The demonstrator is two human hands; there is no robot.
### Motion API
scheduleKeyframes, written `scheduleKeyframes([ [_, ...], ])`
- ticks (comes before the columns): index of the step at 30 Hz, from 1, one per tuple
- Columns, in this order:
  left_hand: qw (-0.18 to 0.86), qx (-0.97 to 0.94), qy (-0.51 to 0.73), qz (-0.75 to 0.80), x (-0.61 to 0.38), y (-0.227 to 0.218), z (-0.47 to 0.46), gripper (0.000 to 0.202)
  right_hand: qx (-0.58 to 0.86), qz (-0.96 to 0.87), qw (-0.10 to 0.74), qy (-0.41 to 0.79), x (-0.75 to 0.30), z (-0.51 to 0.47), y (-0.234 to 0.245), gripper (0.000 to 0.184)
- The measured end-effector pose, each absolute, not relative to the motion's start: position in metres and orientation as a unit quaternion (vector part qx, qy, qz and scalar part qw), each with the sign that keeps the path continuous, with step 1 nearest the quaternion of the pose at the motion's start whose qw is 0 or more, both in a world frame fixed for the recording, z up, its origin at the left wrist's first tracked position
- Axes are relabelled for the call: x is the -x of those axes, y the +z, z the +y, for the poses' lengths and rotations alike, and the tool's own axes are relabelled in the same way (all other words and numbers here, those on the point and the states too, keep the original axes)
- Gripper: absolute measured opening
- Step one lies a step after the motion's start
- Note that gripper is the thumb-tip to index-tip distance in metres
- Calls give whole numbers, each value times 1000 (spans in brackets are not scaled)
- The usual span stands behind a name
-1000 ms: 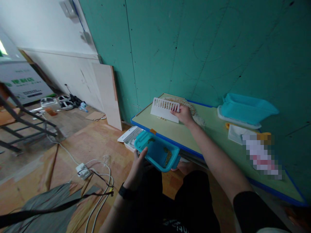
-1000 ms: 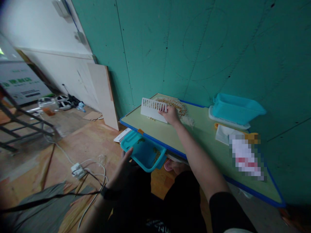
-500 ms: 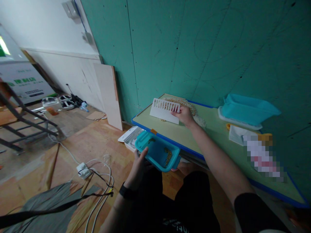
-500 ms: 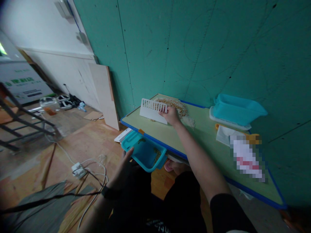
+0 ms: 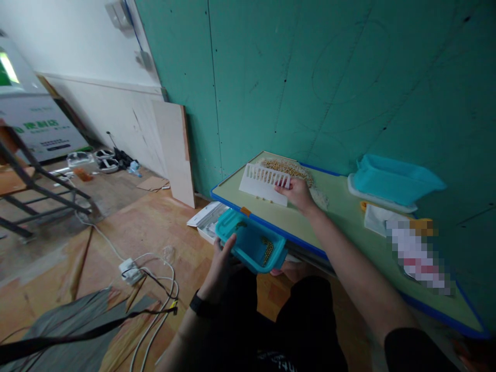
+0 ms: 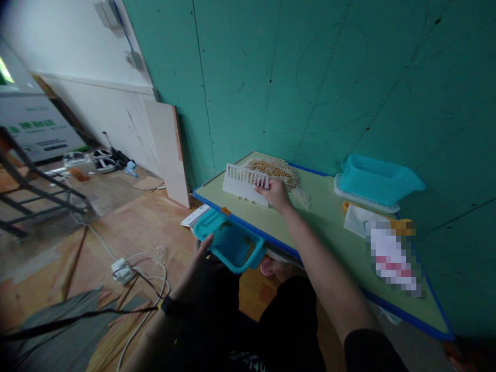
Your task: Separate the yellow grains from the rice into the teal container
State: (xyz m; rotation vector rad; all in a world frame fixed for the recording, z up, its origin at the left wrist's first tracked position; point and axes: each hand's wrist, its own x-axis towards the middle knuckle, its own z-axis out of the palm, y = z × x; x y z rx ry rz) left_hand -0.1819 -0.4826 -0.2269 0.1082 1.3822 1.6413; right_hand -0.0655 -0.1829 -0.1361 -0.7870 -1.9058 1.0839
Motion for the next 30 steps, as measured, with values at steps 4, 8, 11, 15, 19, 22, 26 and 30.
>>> scheduleKeyframes([
  [4,481,-38,672,562,182,-222,-483,79,307,-801,376,352,48,-206,-138,30],
  [8,478,-33,671,565,184,-219,-482,83,337,-852,339,215,25,-242,-141,35],
  [11,492,-36,670,555,183,-219,-480,83,322,-868,343,160,13,-271,-146,30],
  [15,515,-48,666,538,182,-223,-477,92,293,-878,365,104,3,-305,-155,26],
  [19,516,-44,666,537,183,-224,-477,98,257,-886,379,73,-3,-330,-160,35],
  [22,515,-50,668,534,183,-221,-478,95,238,-884,396,68,-7,-344,-161,36],
  [26,518,-54,667,532,182,-216,-479,91,224,-871,424,103,-11,-352,-157,26],
  [30,514,-53,674,529,182,-214,-479,96,256,-849,438,148,-8,-324,-141,22],
])
